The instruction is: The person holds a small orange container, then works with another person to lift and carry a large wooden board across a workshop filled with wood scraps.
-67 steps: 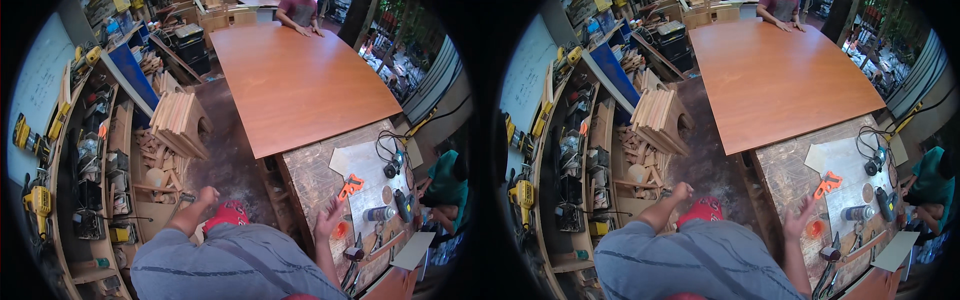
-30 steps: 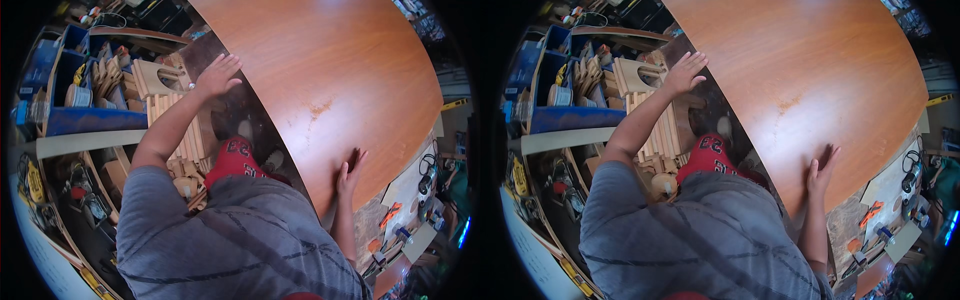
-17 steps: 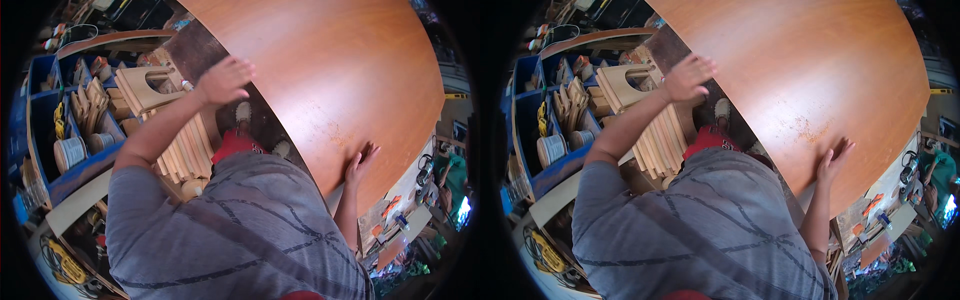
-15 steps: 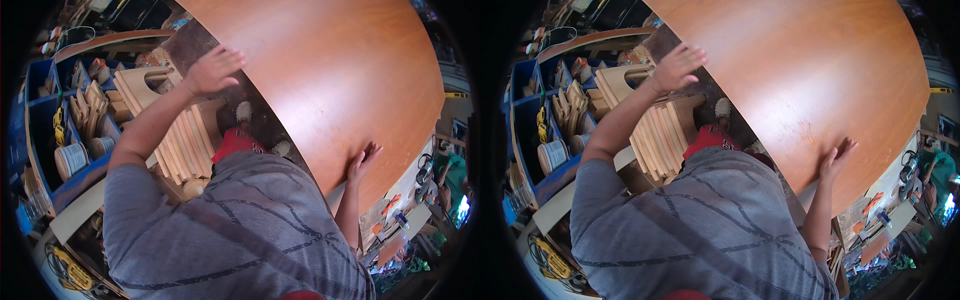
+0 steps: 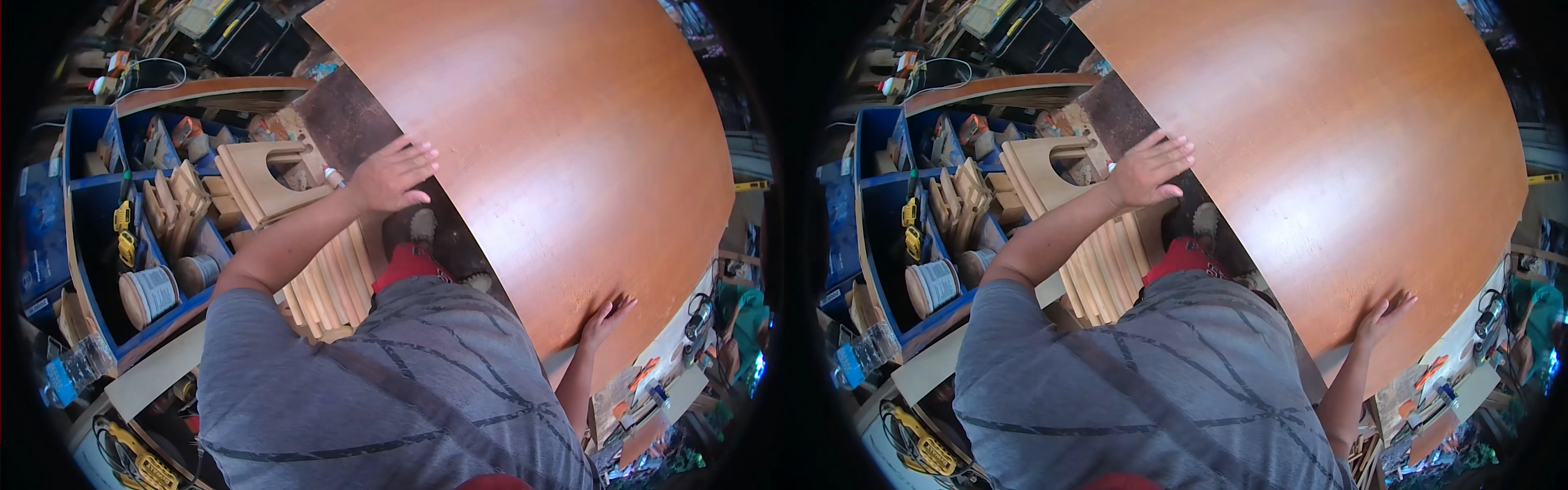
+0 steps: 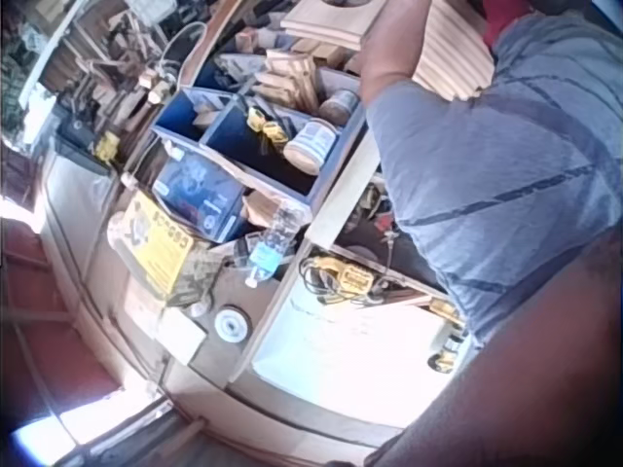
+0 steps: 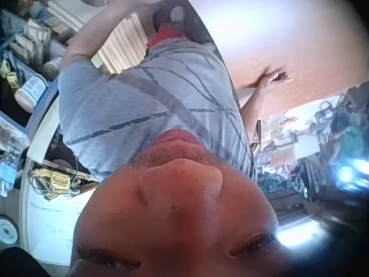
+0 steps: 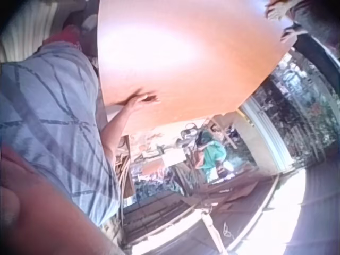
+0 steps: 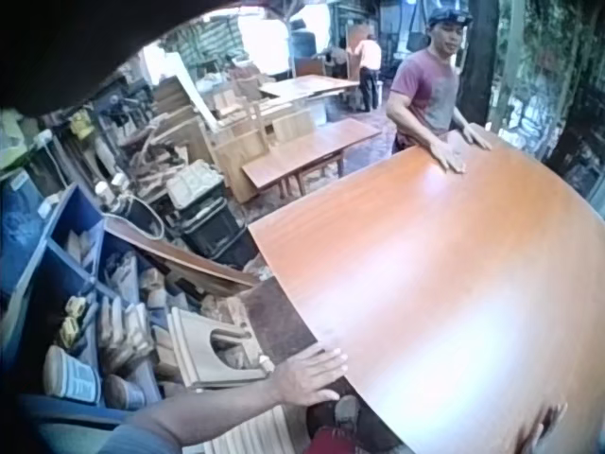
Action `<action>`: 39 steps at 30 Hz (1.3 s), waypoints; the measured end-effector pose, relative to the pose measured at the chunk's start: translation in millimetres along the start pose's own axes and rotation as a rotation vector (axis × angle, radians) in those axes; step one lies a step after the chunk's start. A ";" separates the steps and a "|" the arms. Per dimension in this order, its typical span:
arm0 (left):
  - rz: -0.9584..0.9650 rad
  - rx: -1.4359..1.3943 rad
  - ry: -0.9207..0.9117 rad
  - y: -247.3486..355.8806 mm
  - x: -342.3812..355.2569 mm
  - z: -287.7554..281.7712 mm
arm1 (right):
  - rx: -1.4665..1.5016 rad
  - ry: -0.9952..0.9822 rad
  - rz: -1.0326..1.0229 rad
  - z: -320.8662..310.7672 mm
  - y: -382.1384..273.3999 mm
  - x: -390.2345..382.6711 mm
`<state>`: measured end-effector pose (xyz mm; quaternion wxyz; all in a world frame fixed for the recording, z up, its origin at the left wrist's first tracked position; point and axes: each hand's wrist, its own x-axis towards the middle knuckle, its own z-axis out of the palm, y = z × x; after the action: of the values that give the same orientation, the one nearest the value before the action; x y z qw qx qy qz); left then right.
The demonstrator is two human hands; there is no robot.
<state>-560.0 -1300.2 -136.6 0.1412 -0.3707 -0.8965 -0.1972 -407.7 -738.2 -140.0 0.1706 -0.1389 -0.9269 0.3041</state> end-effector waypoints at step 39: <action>-0.074 -0.295 0.129 44.4 176.1 75.2 | 0.243 -0.443 -0.278 141.4 -201.7 71.8</action>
<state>-656.8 -1129.8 -121.5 0.1351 -0.3409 -0.8599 -0.3551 -560.2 -941.9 -107.1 0.0194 0.0808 -0.9085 0.4095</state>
